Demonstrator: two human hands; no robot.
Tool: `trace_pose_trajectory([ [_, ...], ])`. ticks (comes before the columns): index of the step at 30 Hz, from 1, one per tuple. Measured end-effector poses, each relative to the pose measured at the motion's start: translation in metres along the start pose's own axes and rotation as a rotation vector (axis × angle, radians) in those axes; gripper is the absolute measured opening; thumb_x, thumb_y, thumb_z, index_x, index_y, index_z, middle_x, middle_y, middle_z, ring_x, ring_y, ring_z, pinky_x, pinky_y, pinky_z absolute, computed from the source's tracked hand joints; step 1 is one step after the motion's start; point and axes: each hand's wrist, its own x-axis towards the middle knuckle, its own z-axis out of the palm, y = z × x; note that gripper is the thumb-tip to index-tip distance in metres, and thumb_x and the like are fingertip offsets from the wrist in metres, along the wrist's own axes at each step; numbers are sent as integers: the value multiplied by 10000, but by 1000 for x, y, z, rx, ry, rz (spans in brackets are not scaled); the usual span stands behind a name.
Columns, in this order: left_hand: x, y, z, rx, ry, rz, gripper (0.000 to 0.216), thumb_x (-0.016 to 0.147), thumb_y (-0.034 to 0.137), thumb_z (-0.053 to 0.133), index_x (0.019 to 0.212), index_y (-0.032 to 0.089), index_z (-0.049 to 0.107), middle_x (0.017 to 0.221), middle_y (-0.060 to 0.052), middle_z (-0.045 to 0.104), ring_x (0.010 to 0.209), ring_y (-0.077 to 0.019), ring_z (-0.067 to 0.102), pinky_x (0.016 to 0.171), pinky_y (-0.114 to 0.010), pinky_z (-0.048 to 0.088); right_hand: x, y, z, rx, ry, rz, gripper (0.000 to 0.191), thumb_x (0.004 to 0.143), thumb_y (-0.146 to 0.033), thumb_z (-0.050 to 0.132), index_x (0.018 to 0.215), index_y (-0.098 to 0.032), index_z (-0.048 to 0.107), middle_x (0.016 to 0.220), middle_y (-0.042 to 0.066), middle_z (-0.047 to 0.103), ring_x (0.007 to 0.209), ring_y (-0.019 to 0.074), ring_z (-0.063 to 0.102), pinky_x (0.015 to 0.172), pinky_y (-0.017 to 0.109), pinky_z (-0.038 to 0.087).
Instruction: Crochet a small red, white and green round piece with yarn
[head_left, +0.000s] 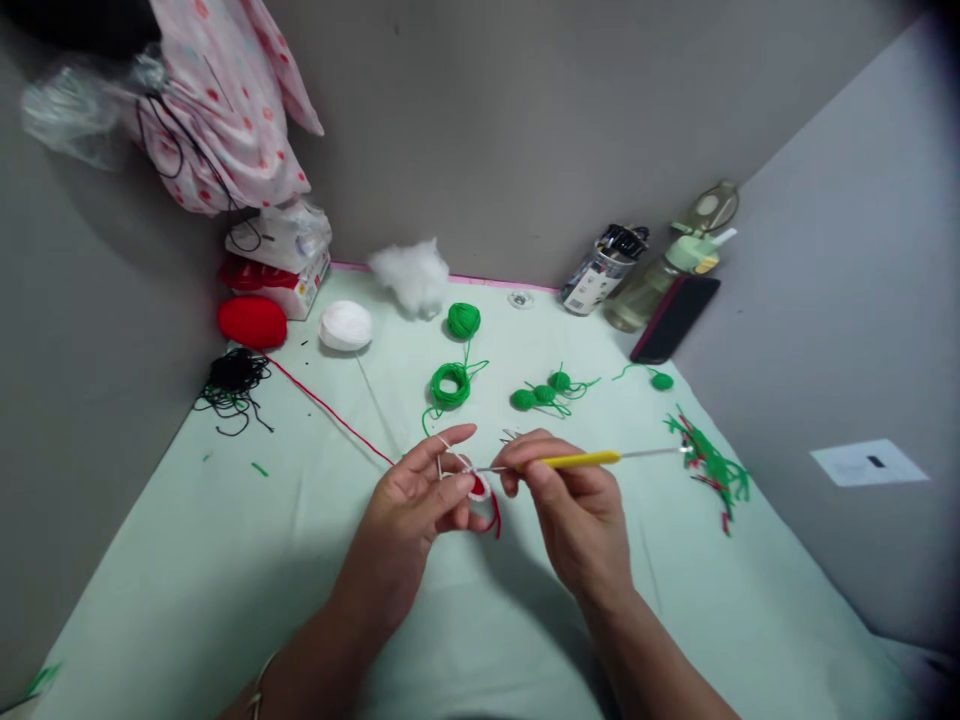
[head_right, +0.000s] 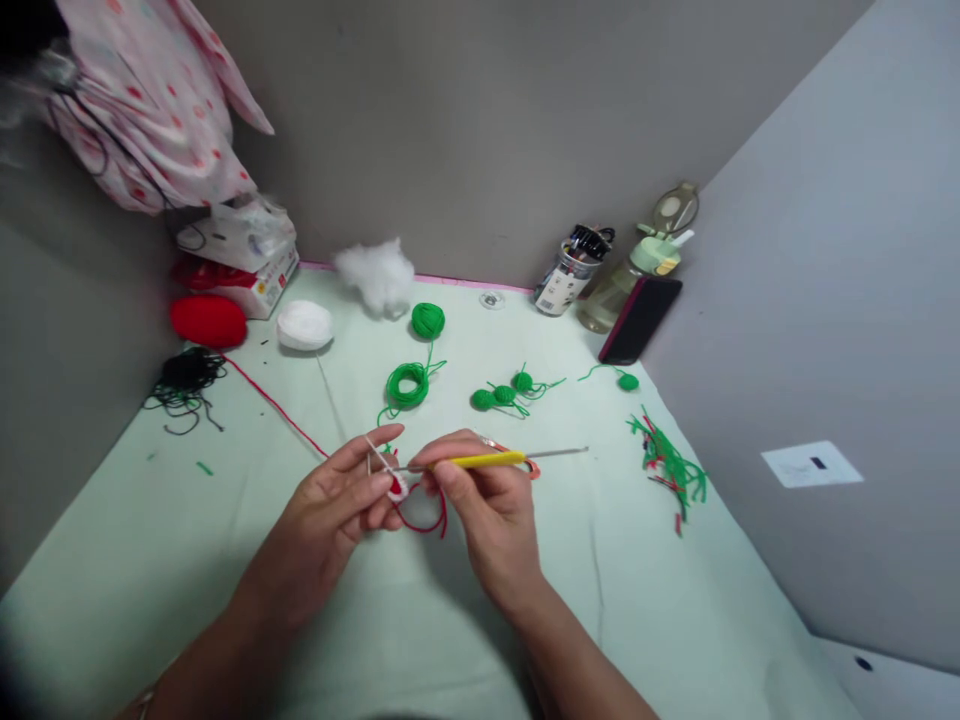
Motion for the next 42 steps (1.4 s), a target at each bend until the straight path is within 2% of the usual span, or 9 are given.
trace_pose_trajectory([
  [5, -1, -7, 0, 112, -31, 45, 386, 805, 212, 891, 1183, 227, 815, 825, 13, 713, 616, -85, 640, 645, -242, 597, 0, 0, 3, -76, -1, -14, 190, 1020, -215, 669, 1024, -310, 834, 951, 16, 813, 926, 180, 723, 855, 326, 568],
  [12, -3, -3, 5, 82, -14, -12, 584, 803, 216, 887, 1358, 171, 713, 739, 42, 645, 539, -53, 535, 549, -193, 507, -2, -6, 4, -119, -35, -39, 147, 993, -252, 708, 997, -288, 849, 926, 48, 793, 908, 206, 716, 798, 351, 590],
  [15, -3, 2, 1, 23, -93, -118, 601, 823, 206, 865, 1395, 161, 688, 715, 49, 609, 482, -21, 390, 472, -163, 407, 0, -4, 3, 28, -23, 22, 145, 997, -297, 704, 991, -263, 844, 913, 54, 771, 800, 183, 707, 706, 323, 594],
  [19, -3, 7, -3, -14, -223, -166, 457, 827, 189, 849, 1277, 185, 770, 751, 39, 594, 486, -13, 354, 467, -163, 391, 5, -1, -2, 346, 46, 268, 195, 989, -376, 712, 894, -235, 807, 820, 15, 713, 591, 111, 622, 558, 248, 536],
  [22, -1, 1, -2, 63, -167, -56, 456, 790, 189, 879, 1237, 215, 789, 803, 19, 631, 561, -50, 483, 508, -178, 447, 5, 0, -2, 346, 2, 308, 208, 972, -419, 729, 895, -239, 800, 769, 6, 698, 586, 119, 597, 561, 255, 520],
  [28, -1, -11, -2, 190, -35, 130, 402, 820, 203, 867, 1211, 247, 786, 918, 0, 696, 665, -78, 613, 594, -191, 512, -3, 3, 1, 58, -34, 76, 149, 1003, -340, 704, 1009, -270, 835, 989, 62, 787, 843, 181, 673, 694, 301, 540],
  [33, -2, -6, -1, 194, -52, 118, 365, 855, 240, 842, 1214, 219, 777, 849, 18, 666, 622, -77, 632, 634, -221, 558, -3, 4, -2, 119, -9, 141, 191, 1017, -384, 675, 1003, -249, 808, 951, 54, 764, 752, 164, 653, 671, 299, 549],
  [37, -2, -3, 0, 182, -90, 73, 498, 832, 211, 857, 1311, 212, 724, 846, 14, 684, 612, -85, 629, 601, -219, 562, -1, 3, -2, 131, 2, 170, 206, 993, -419, 702, 969, -235, 794, 948, 55, 762, 704, 152, 632, 671, 302, 553],
  [42, -2, -1, -1, 185, -63, 60, 401, 852, 220, 837, 1246, 211, 766, 919, 15, 663, 490, -35, 577, 511, -207, 518, 5, -1, 1, 261, 17, 222, 204, 988, -409, 709, 920, -221, 752, 876, 35, 763, 607, 114, 602, 609, 269, 540],
])
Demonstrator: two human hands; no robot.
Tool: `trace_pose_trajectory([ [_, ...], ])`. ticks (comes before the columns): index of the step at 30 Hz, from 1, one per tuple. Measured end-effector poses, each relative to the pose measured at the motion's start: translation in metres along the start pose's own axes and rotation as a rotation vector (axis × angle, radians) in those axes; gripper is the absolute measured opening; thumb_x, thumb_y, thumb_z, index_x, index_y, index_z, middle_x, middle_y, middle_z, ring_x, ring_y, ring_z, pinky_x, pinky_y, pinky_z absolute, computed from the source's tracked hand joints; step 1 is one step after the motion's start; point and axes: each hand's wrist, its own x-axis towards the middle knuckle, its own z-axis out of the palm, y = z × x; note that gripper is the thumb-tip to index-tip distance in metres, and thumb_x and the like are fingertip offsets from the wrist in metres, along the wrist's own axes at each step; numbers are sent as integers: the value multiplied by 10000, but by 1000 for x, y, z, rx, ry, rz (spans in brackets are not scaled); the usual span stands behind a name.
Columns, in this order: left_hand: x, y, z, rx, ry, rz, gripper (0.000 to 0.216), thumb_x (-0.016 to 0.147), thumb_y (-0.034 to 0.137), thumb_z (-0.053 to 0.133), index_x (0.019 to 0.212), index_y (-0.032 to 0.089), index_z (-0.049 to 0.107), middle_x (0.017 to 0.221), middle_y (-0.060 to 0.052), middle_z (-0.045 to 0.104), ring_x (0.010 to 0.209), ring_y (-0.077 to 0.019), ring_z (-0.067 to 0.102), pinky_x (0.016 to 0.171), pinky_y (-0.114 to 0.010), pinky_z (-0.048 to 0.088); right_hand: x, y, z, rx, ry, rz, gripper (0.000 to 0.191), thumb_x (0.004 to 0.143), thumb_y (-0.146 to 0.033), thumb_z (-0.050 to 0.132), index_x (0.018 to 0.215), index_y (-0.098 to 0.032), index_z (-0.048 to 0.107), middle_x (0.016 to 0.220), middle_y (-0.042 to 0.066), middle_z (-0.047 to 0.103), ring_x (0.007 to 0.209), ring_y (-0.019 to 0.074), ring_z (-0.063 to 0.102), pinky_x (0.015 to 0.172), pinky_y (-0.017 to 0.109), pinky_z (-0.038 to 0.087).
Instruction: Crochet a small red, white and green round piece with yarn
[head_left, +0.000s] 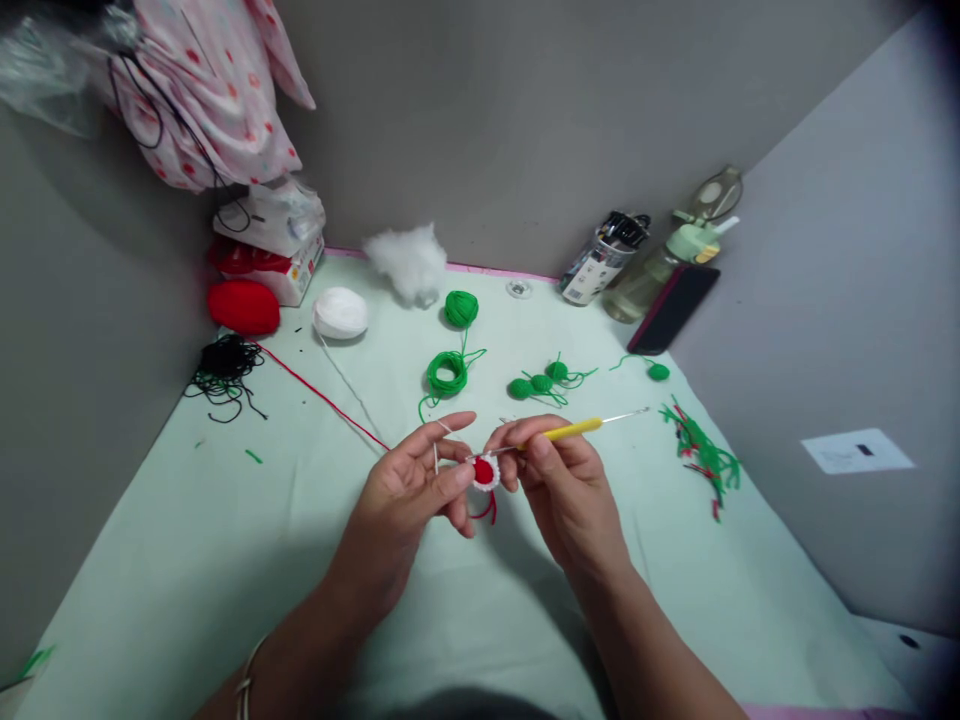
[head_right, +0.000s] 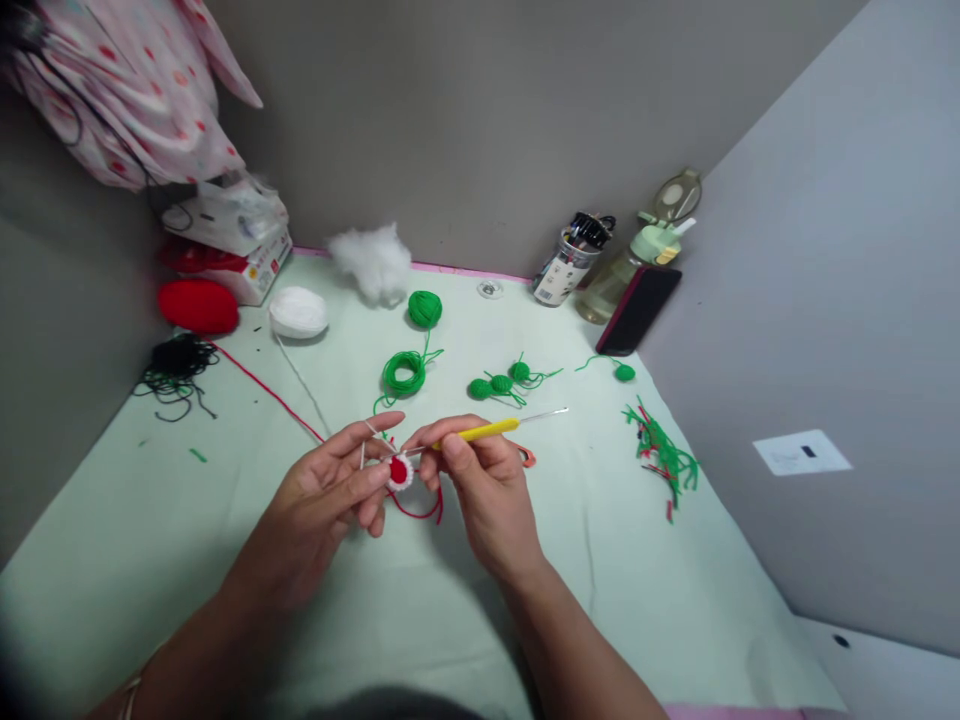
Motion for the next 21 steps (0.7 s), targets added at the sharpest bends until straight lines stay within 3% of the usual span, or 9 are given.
trace_pose_trajectory([
  [4, -1, 1, -2, 18, 2, -13, 398, 858, 245, 827, 1250, 208, 770, 938, 7, 658, 453, -32, 564, 470, -210, 497, 0, -1, 0, 4, -10, -9, 213, 1024, -408, 657, 927, -228, 716, 841, 22, 758, 631, 129, 635, 619, 277, 550],
  [7, -3, 1, -1, 26, -2, -3, 367, 869, 247, 815, 1233, 225, 779, 929, 13, 658, 486, -49, 606, 525, -223, 533, -3, -1, -1, -62, -20, -59, 212, 1057, -387, 606, 965, -236, 723, 889, 32, 772, 689, 151, 675, 639, 295, 566],
  [11, -3, -1, -2, 49, 21, 53, 310, 875, 246, 815, 1185, 258, 801, 908, 29, 649, 614, -82, 679, 673, -240, 583, -10, -3, -1, -227, -24, -200, 195, 1079, -280, 566, 1029, -246, 751, 999, 44, 787, 754, 153, 704, 690, 307, 583],
  [16, 1, -5, -3, 132, 100, 110, 298, 861, 242, 829, 1158, 276, 816, 882, 34, 653, 678, -84, 693, 720, -215, 566, -17, -4, 1, -510, -93, -424, 253, 1076, -167, 519, 1135, -266, 745, 1001, 57, 802, 947, 216, 748, 855, 396, 601],
  [21, 0, -5, -1, 190, 158, 171, 281, 815, 215, 841, 1095, 245, 840, 843, 17, 665, 691, -112, 685, 709, -237, 581, -20, -3, 5, -618, -131, -543, 272, 1055, -157, 536, 1167, -262, 760, 1036, 83, 822, 976, 244, 779, 809, 398, 628],
])
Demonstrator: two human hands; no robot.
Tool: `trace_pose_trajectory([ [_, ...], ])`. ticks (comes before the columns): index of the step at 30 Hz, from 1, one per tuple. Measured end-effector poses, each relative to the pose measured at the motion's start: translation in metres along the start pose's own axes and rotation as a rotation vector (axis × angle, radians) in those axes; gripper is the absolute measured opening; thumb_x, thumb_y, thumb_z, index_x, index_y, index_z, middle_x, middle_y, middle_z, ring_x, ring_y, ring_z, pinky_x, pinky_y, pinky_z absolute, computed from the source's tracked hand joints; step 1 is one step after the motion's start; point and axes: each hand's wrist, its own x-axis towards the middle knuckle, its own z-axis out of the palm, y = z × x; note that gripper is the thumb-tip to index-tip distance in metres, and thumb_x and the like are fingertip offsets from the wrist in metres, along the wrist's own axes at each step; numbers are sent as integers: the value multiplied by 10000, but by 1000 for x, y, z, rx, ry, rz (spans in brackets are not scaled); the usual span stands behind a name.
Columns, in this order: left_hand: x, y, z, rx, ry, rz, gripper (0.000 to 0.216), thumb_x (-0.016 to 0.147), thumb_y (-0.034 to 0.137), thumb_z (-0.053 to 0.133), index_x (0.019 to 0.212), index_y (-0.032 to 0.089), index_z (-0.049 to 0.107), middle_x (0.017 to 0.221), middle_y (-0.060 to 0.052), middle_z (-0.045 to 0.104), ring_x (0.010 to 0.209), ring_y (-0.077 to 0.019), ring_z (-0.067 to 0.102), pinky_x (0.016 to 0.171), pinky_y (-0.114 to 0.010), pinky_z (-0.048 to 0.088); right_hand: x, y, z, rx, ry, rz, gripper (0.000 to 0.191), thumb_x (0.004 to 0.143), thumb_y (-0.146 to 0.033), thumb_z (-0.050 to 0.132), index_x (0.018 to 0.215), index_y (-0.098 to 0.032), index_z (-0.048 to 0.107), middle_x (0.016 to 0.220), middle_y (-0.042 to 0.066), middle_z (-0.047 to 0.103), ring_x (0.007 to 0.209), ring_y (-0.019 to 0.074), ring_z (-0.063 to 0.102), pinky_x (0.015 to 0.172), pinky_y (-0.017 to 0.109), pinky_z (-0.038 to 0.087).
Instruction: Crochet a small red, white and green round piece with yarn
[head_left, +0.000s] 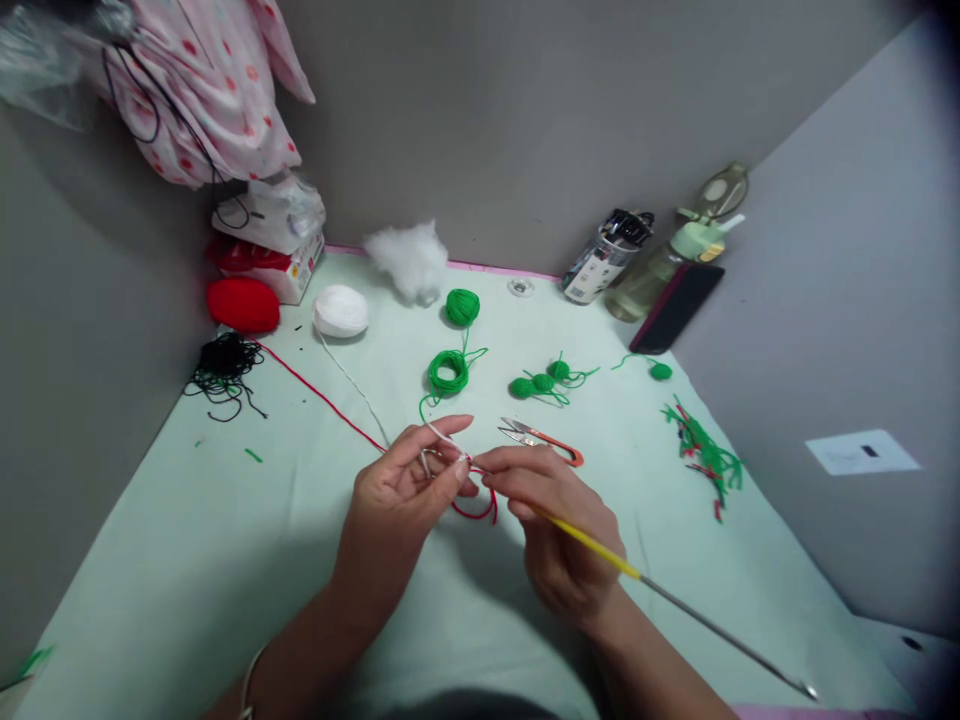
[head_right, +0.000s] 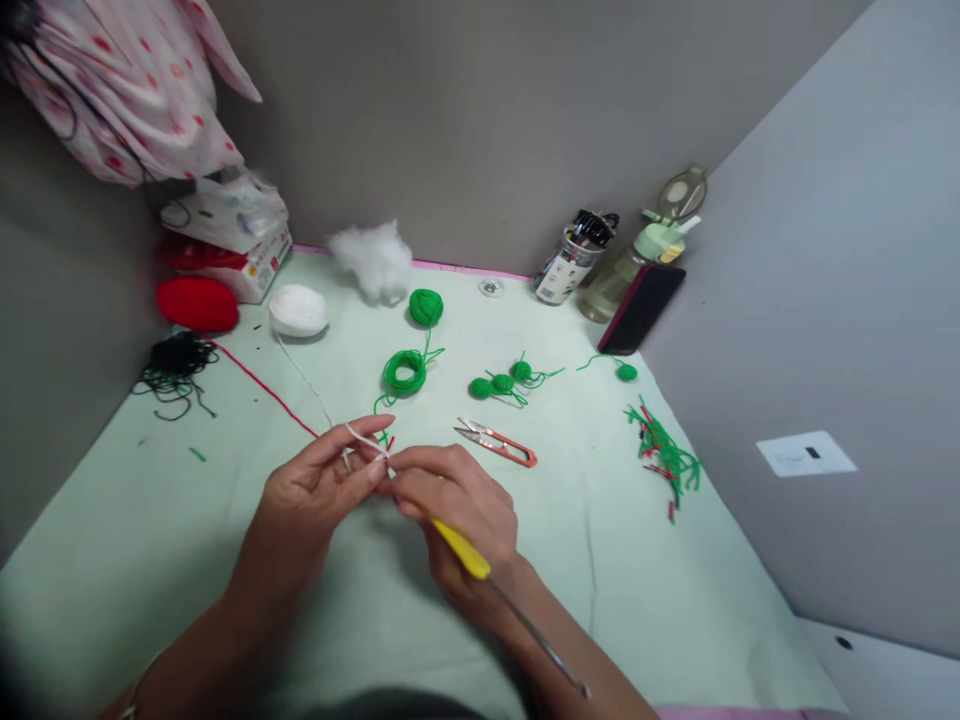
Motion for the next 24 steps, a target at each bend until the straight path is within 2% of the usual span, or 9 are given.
trace_pose_trajectory([
  [6, -1, -1, -1, -3, 5, 24, 320, 808, 242, 864, 1126, 254, 835, 842, 14, 700, 691, -124, 702, 730, -263, 606, 5, 1, 3, 204, 144, 181, 212, 1070, -228, 556, 1034, -251, 764, 979, 66, 813, 811, 208, 746, 766, 394, 627],
  [13, 0, -1, -2, -14, -3, -6, 271, 812, 254, 863, 1082, 247, 847, 837, 2, 729, 695, -129, 717, 729, -263, 611, 6, 6, 5, 389, 182, 276, 186, 1072, -275, 582, 1016, -239, 756, 969, 51, 792, 762, 165, 719, 705, 328, 613],
  [20, -2, -2, -2, -23, -12, -2, 222, 835, 225, 849, 1053, 266, 852, 802, 18, 749, 696, -118, 732, 721, -226, 611, 6, 5, 6, 381, 190, 269, 188, 1068, -265, 585, 1023, -242, 766, 957, 54, 789, 795, 175, 727, 699, 322, 618],
  [24, -2, -2, -1, 20, 4, 57, 214, 826, 192, 839, 1034, 245, 853, 782, 19, 760, 705, -117, 739, 728, -212, 621, 4, 5, 6, 223, 141, 164, 218, 1073, -210, 553, 1050, -251, 766, 953, 55, 795, 881, 207, 744, 810, 380, 623],
])
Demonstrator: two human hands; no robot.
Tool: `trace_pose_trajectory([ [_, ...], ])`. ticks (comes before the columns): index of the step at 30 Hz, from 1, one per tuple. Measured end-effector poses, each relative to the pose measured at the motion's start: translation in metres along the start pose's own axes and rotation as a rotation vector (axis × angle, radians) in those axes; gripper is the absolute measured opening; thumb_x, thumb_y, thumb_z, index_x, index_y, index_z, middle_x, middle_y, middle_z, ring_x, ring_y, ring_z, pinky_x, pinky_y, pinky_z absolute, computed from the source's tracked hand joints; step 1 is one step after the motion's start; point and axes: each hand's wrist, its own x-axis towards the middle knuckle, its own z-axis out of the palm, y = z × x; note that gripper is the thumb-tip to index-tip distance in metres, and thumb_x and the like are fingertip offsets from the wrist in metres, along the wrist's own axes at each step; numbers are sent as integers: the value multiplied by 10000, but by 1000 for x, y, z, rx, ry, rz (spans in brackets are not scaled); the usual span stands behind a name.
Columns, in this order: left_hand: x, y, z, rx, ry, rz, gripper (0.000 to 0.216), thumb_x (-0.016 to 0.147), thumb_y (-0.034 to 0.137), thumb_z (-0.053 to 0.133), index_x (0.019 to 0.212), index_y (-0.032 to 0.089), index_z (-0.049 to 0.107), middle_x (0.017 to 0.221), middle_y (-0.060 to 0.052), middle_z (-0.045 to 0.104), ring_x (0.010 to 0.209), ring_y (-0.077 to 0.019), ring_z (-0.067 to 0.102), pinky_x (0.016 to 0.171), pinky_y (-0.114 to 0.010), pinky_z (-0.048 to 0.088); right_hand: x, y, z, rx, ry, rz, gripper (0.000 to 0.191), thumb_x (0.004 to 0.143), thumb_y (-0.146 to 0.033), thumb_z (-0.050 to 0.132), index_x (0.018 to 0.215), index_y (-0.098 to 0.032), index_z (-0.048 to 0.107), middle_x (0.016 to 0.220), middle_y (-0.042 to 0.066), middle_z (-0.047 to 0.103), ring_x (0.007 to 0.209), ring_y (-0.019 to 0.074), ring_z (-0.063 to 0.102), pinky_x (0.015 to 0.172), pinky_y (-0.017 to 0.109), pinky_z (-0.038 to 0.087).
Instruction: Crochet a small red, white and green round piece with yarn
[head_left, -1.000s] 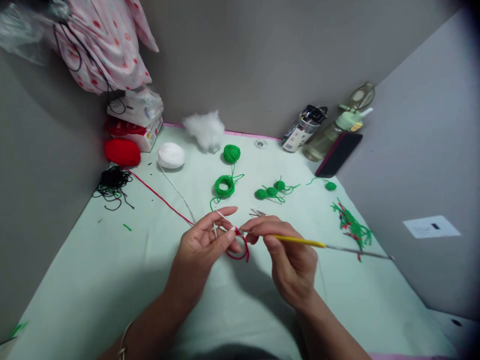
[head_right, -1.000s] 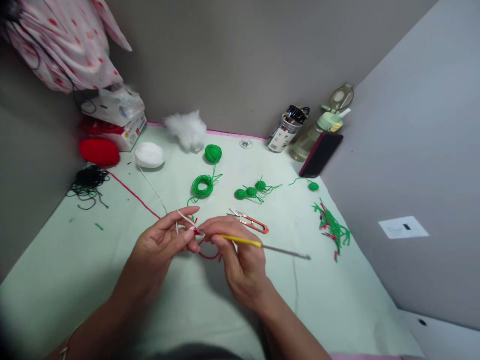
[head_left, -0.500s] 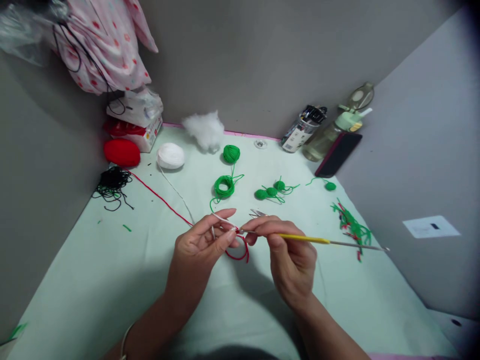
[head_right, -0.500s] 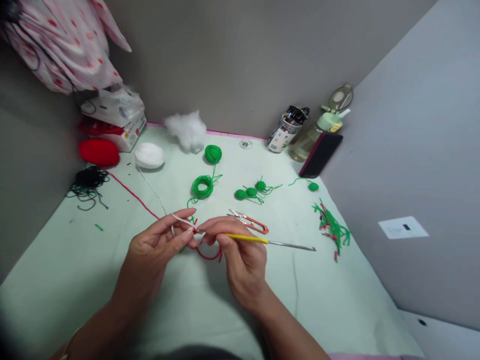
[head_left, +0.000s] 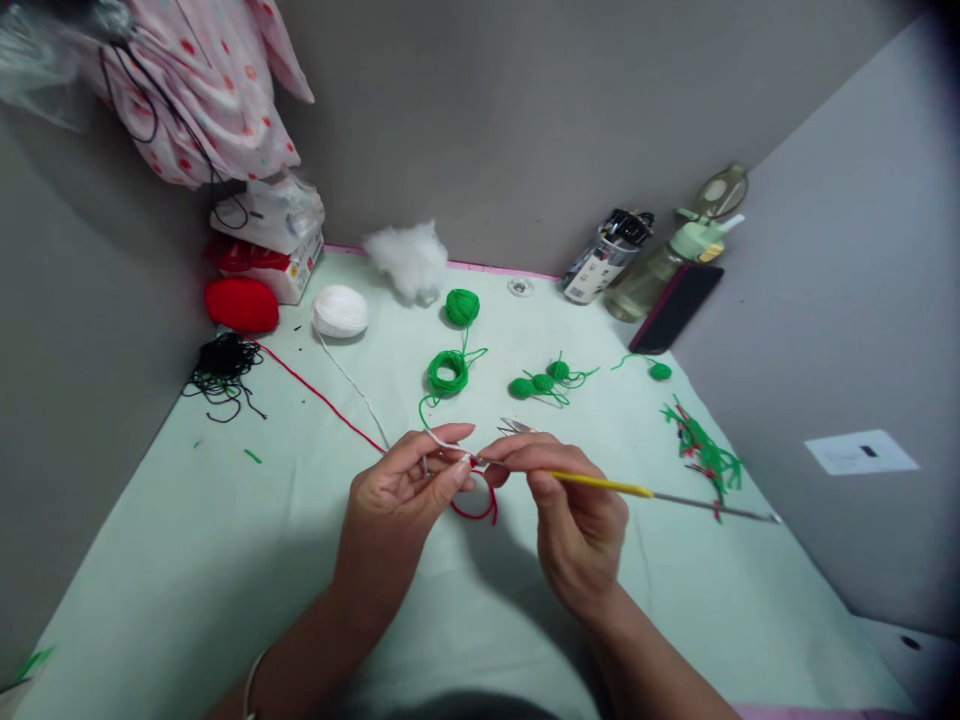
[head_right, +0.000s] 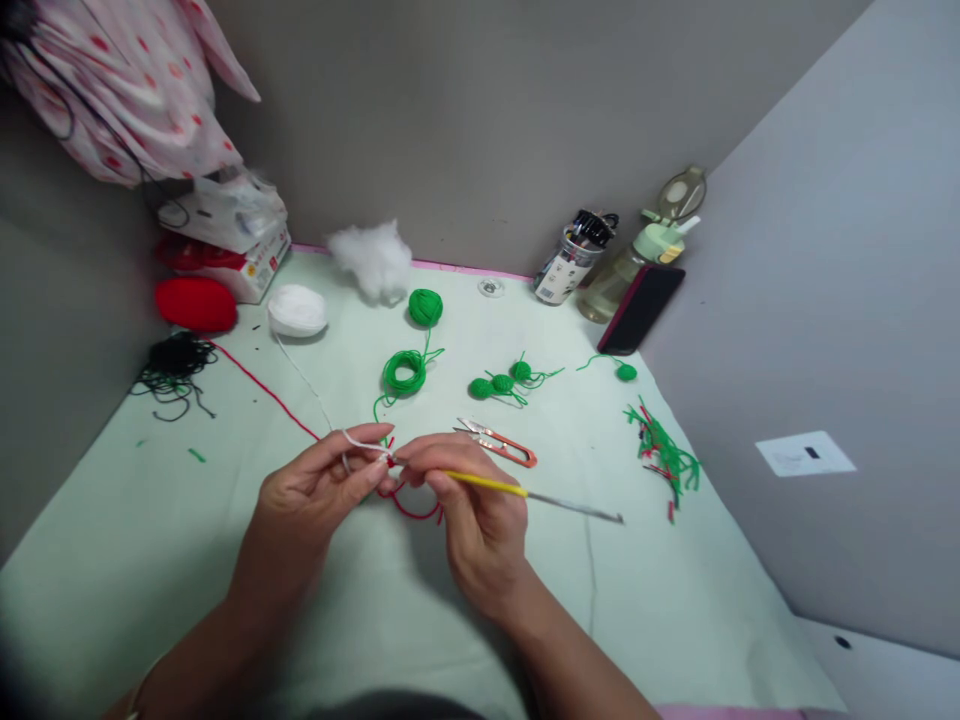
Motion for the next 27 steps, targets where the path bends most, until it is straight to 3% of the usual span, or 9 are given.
trace_pose_trajectory([
  [7, 0, -2, 4, 128, 102, 170, 187, 788, 156, 830, 953, 241, 856, 801, 29, 782, 709, -107, 754, 688, -163, 621, 0, 0, -4, -186, -106, -168, 253, 1052, -100, 526, 1125, -213, 740, 994, 82, 807, 980, 205, 764, 848, 351, 630],
  [12, -2, -9, 0, 366, 149, 448, 217, 833, 94, 781, 943, 265, 858, 881, 34, 799, 810, -105, 758, 769, -160, 611, -6, -4, -2, -527, -156, -315, 262, 1024, -90, 575, 1189, -216, 734, 1061, 108, 823, 926, 202, 785, 760, 302, 647],
  [15, -2, -13, -1, 376, 168, 442, 257, 847, 105, 791, 1019, 287, 849, 870, 50, 788, 805, -99, 752, 790, -168, 606, -10, -2, 0, -628, -113, -387, 303, 1014, -99, 607, 1247, -248, 731, 1039, 84, 837, 896, 191, 787, 731, 272, 647],
  [19, -4, -13, 1, 264, 177, 330, 303, 855, 154, 814, 1115, 309, 826, 840, 59, 754, 808, -103, 742, 815, -183, 603, -10, 4, -1, -438, -136, -365, 280, 1026, -115, 590, 1236, -228, 736, 1094, 117, 825, 953, 214, 791, 755, 314, 649],
  [24, -6, -12, 2, 279, 197, 326, 300, 840, 143, 815, 1111, 272, 829, 841, 37, 725, 688, -88, 667, 704, -184, 574, 0, 6, 1, -83, -20, -154, 221, 1051, -152, 572, 1071, -238, 774, 916, 70, 818, 923, 223, 788, 811, 379, 645],
  [27, -6, -12, 2, 310, 203, 360, 302, 836, 135, 812, 1106, 268, 835, 835, 35, 695, 616, -70, 590, 659, -190, 544, 5, 7, 3, 1, 1, -26, 197, 1050, -212, 596, 992, -230, 784, 929, 71, 820, 793, 194, 761, 717, 338, 639],
])
